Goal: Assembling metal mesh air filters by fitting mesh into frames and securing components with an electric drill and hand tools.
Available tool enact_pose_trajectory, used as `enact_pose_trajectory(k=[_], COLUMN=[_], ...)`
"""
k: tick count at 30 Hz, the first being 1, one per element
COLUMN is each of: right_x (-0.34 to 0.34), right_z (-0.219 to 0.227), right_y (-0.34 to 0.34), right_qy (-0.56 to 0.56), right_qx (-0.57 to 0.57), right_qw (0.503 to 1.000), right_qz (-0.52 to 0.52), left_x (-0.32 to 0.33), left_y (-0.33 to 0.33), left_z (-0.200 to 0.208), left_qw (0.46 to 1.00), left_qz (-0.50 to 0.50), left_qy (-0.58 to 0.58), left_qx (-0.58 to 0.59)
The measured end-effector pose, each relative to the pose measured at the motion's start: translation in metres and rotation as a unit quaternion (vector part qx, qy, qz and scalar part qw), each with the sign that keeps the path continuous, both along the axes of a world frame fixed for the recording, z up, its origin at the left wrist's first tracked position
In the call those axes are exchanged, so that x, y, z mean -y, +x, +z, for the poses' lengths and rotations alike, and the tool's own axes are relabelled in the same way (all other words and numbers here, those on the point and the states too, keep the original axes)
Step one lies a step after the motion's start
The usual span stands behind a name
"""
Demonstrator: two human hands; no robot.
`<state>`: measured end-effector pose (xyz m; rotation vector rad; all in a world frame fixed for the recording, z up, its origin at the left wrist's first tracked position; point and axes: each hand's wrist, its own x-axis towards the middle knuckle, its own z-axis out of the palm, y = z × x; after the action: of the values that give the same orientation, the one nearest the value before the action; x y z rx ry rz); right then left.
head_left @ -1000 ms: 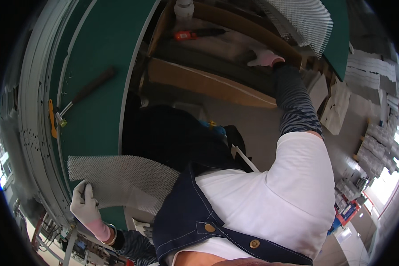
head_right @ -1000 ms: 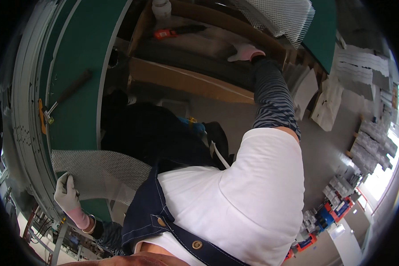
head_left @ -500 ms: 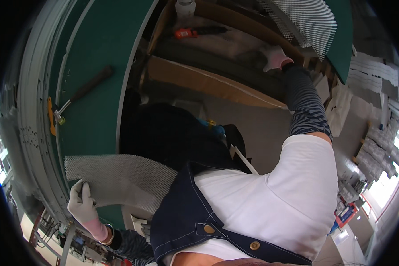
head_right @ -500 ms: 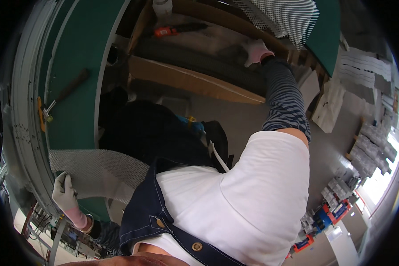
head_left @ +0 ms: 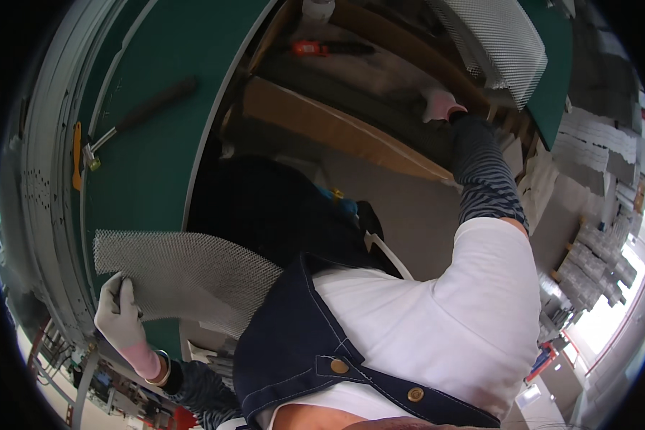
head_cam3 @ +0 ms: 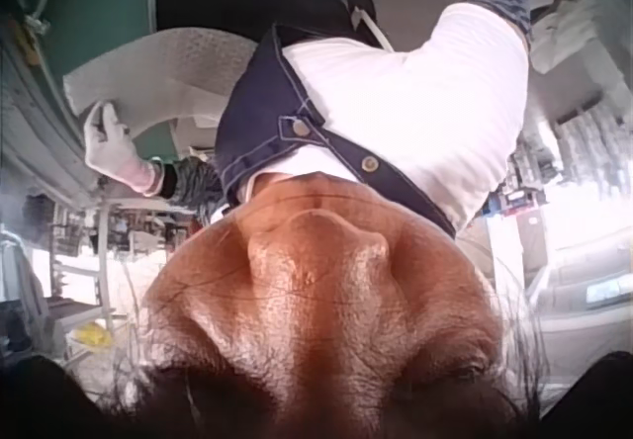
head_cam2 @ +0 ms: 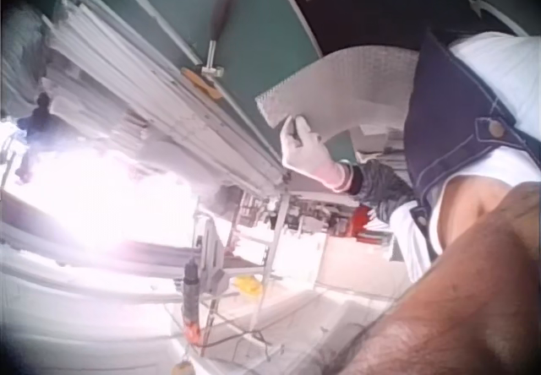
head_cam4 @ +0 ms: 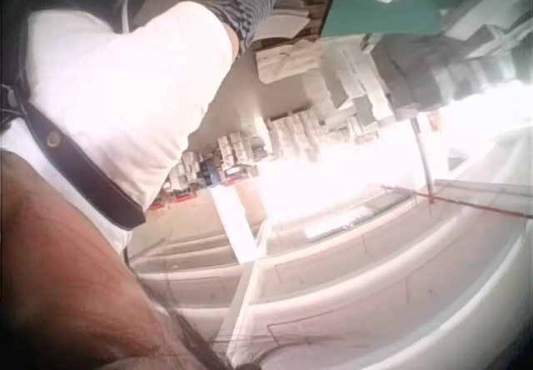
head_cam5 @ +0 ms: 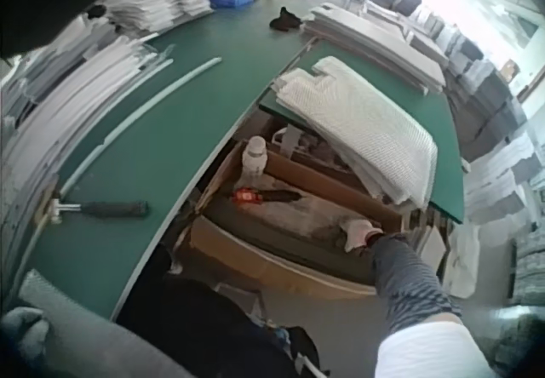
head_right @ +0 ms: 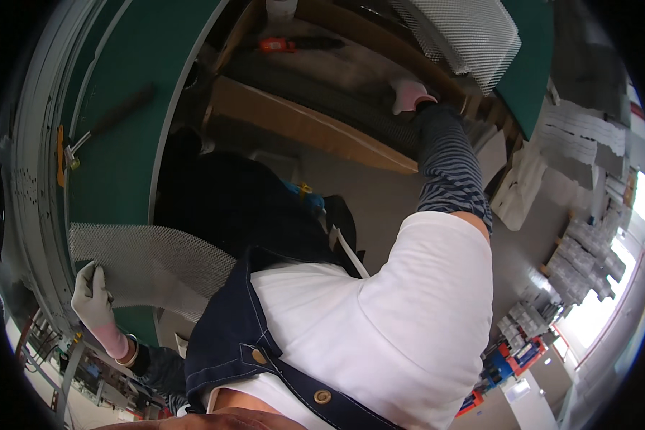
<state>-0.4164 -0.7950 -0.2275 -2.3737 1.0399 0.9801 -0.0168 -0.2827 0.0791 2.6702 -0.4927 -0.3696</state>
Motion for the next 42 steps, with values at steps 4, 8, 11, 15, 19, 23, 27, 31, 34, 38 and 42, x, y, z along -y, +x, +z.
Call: enact_pose_trajectory(k=[4,8,11,15,19,23,27,31,34,38,42], right_x=[0.007,0.014,0.004,0.024,0.046,0.01,-0.068,-0.106,-0.104,-0.112,-0.118], right_z=[0.014,-0.005,-0.026,-0.018,0.022,0.082,0.197,0.277,0.288,0.245,0.194], right_y=[-0.009,-0.025,-0.021,-0.028,-0.029,0.017,0.095,0.172,0.277,0.404,0.46], right_qy=[-0.047,-0.057,-0.073,-0.057,-0.069,-0.073,-0.049,-0.036,-0.253,-0.317,-0.463], right_qx=[0.051,0.072,0.052,0.002,0.093,0.195,0.35,0.548,0.57,0.572,0.555], right_qw=[0.996,0.995,0.996,0.995,0.986,0.969,0.935,0.835,0.747,0.694,0.622], right_qz=[-0.063,-0.04,-0.032,-0.078,-0.118,-0.133,-0.033,0.009,0.23,0.303,0.302], left_x=[-0.007,-0.012,-0.008,-0.012,-0.003,0.001,0.024,0.025,0.008,-0.001,-0.004], left_y=[0.005,0.007,0.006,0.012,0.013,0.018,0.001,0.01,0.005,0.002,0.011], left_z=[-0.005,-0.008,-0.013,-0.016,-0.013,-0.013,0.006,-0.009,-0.004,-0.002,-0.009], left_qw=[1.0,1.0,1.0,0.999,0.999,0.999,0.999,0.998,0.998,0.995,0.993], left_qz=[-0.003,0.0,0.004,0.02,0.011,0.009,0.031,-0.025,-0.037,-0.066,-0.079], left_qy=[-0.008,-0.021,-0.018,-0.026,-0.029,-0.019,0.012,-0.045,-0.056,-0.072,-0.085], left_qx=[-0.002,-0.012,-0.01,-0.037,-0.039,-0.03,-0.028,-0.028,-0.009,0.019,0.013])
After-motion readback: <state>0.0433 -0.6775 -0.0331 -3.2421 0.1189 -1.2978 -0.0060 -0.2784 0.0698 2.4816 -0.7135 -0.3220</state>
